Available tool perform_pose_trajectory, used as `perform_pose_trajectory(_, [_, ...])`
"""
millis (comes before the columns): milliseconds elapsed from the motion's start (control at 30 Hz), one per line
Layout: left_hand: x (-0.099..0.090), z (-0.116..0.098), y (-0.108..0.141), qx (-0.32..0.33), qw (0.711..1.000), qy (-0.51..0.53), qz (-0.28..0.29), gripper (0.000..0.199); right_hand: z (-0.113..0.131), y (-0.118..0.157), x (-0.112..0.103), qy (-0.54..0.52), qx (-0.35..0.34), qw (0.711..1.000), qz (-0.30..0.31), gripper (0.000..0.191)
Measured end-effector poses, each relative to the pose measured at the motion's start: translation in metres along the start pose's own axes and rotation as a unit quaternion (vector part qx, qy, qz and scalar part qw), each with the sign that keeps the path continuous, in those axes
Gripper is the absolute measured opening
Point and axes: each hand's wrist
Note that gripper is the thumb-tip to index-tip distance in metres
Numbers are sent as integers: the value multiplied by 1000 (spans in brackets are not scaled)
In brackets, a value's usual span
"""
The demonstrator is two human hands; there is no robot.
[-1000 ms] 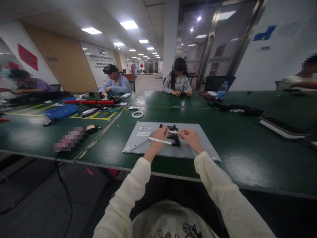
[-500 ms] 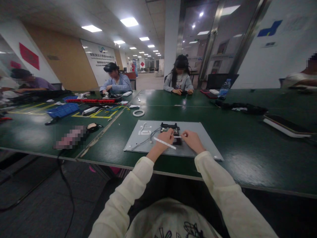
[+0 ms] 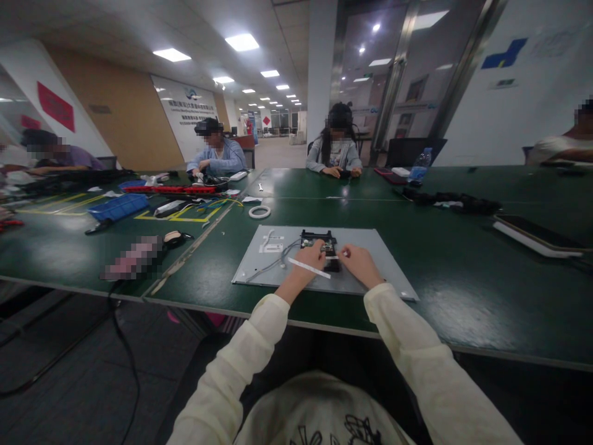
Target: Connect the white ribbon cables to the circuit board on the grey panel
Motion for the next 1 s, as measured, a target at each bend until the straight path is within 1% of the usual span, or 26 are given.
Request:
perform_pose_trajectory(167, [-1, -2, 1, -8, 1000, -7, -5, 30, 1, 0, -2, 4, 0, 1000, -6, 19])
perform_pose_trajectory(267, [-2, -1, 0, -2, 1000, -8, -4, 29, 2, 0, -4, 12, 2, 1000, -4, 20])
perform_pose_trajectory(433, [2, 2, -1, 12, 1000, -13, 9, 28, 5, 3, -6, 38, -4, 999, 13, 21])
perform_pose_trajectory(633, [3, 1, -2, 3, 999, -18, 33, 28, 7, 6, -4, 80, -2, 997, 21, 22])
perform_pose_trajectory(1000, [6, 5, -7, 21, 998, -17, 63, 21, 10, 13, -9, 143, 5, 989, 39, 20])
Point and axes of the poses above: each hand's wrist, its own y-axis away from the middle knuckle, its own x-axis out of the palm, z = x × y, and after that the axes turned 11 degrees about y, right-handed
